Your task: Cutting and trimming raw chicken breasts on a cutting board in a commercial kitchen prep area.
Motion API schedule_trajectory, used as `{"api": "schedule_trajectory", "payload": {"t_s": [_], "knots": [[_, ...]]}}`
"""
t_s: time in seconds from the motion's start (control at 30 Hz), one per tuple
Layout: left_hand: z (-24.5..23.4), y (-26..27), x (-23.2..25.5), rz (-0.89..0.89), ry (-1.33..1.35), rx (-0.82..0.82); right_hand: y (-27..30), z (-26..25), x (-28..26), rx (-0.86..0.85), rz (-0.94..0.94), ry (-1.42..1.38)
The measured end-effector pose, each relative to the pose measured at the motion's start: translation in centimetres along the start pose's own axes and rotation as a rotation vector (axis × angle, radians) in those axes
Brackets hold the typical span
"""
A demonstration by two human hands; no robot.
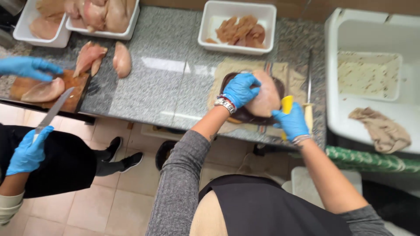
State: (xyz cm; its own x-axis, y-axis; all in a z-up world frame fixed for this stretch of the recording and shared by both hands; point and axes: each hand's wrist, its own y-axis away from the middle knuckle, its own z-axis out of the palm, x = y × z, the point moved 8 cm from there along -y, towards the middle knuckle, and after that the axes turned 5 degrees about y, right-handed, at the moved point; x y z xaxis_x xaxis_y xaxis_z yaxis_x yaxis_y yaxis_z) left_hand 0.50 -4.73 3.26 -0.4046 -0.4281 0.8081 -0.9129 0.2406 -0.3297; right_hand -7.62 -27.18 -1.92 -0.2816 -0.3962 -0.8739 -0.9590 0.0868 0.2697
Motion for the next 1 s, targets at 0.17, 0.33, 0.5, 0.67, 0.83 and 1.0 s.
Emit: {"api": "schedule_trajectory", "payload": {"t_s": [0.17, 0.33, 0.5, 0.67, 0.83, 1.0], "knots": [[1.7, -3.7, -5.8, -0.092, -0.152, -0.102, -1.3, 0.6, -1.1, -0.107, 0.038, 0.090], [2.1, -4.8, -11.2, -0.364, 0.046, -0.069, -2.5, -2.0, -0.7, -0.147, 0.074, 0.153], [5.1, -7.1, -10.2, -0.287, 0.082, -0.221, -3.7, -5.2, -2.4, -0.183, 0.100, 0.160], [6.0, -8.6, -10.8, -0.322, 0.026, -0.351, -4.4, -8.0, -8.1, -0.109, 0.010, 0.453], [6.3, -8.0, -13.5, -0.488, 0.137, -0.485, -5.1, -8.1, -13.2, -0.145, 0.048, 0.788], [6.0, -8.3, -18.9, -0.406, 0.213, -0.331, -6.0, -7.2, -15.7, -0.230, 0.088, 0.897]]}}
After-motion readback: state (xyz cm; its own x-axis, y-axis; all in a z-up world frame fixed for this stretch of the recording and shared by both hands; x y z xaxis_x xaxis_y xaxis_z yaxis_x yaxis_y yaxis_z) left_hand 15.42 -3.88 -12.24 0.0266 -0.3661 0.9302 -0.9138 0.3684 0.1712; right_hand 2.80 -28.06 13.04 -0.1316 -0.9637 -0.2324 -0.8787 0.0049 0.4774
